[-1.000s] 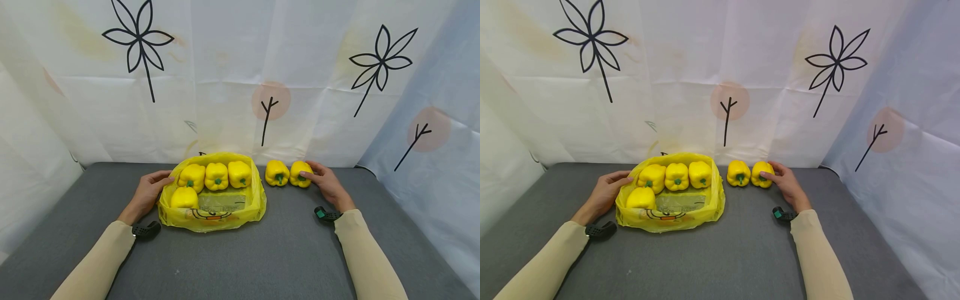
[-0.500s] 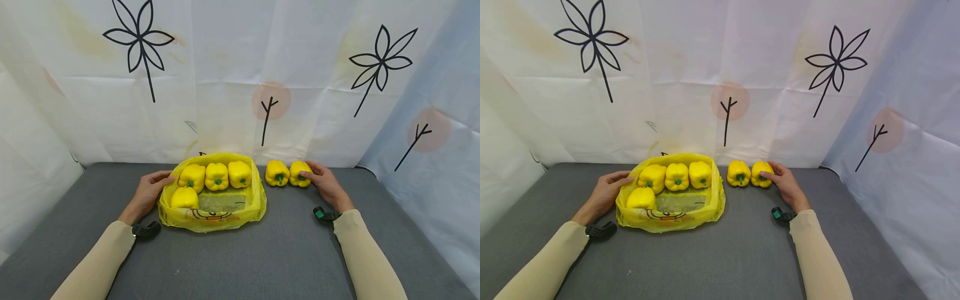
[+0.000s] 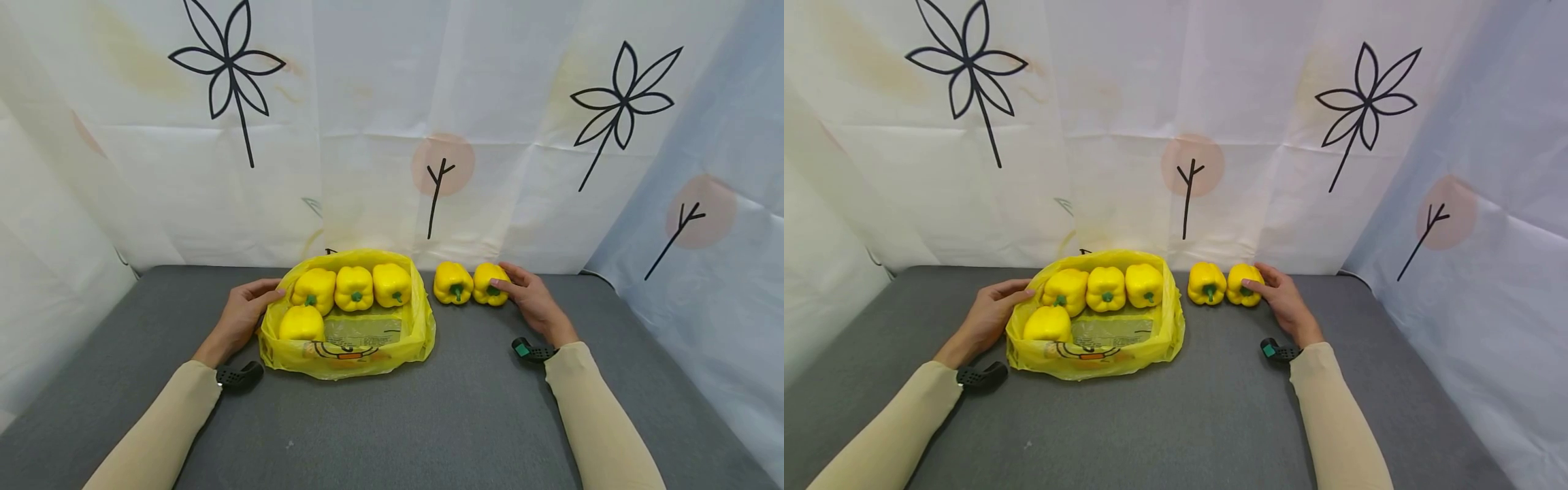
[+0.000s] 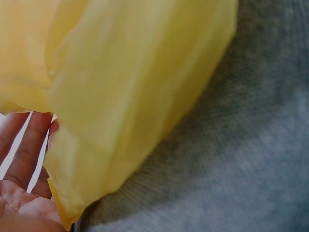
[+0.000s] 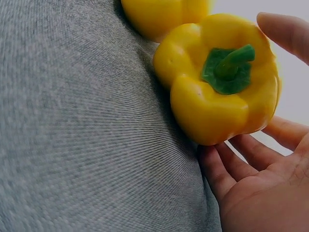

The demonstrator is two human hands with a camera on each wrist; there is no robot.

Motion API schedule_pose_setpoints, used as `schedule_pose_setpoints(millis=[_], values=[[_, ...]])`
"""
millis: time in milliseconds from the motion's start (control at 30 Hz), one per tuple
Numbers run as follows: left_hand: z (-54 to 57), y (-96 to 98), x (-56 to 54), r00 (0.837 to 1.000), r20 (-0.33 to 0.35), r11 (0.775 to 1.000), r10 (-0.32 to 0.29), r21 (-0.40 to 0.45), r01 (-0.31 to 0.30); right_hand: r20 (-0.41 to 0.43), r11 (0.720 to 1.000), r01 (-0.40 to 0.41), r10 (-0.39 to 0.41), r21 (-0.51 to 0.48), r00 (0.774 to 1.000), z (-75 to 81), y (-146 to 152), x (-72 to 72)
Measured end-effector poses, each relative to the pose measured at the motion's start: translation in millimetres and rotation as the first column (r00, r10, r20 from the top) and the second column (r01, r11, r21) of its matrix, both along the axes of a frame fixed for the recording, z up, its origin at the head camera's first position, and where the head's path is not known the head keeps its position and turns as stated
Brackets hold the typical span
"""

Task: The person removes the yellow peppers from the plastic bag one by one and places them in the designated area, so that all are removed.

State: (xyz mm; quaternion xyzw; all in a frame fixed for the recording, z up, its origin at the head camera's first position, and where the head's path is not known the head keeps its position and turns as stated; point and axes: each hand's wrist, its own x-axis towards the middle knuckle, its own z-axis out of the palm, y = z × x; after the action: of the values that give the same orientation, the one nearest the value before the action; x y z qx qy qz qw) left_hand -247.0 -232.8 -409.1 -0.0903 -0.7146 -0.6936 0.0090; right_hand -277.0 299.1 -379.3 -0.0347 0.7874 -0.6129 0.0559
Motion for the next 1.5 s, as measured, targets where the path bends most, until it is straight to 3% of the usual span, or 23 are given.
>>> schedule_pose_setpoints(millis=[267, 800, 1233, 1500], values=[[1.7, 0.7, -0.3, 1.000, 0.001, 1.000, 0.005, -0.018, -0.005, -0.035, 0.999, 0.017, -0.016, 0.031, 0.999, 6.0, 4.9, 0.9], [1.9, -0.4, 0.3, 1.000, -0.002, 1.000, 0.000, -0.016, 0.000, -0.184, 0.979, 0.066, -0.030, 0.193, 0.982, 42.2, -4.4, 14.5], [1.7, -0.3, 0.9, 1.000, 0.002, 1.000, -0.002, -0.027, 0.002, -0.300, 0.976, 0.036, 0.031, 0.216, 0.953, 69.5, -33.2, 29.9], [0.9, -0.5, 0.8, 1.000, -0.004, 1.000, -0.004, -0.020, 0.004, -0.333, 0.969, -0.028, 0.111, 0.244, 0.936, 71.9, -63.4, 34.5]])
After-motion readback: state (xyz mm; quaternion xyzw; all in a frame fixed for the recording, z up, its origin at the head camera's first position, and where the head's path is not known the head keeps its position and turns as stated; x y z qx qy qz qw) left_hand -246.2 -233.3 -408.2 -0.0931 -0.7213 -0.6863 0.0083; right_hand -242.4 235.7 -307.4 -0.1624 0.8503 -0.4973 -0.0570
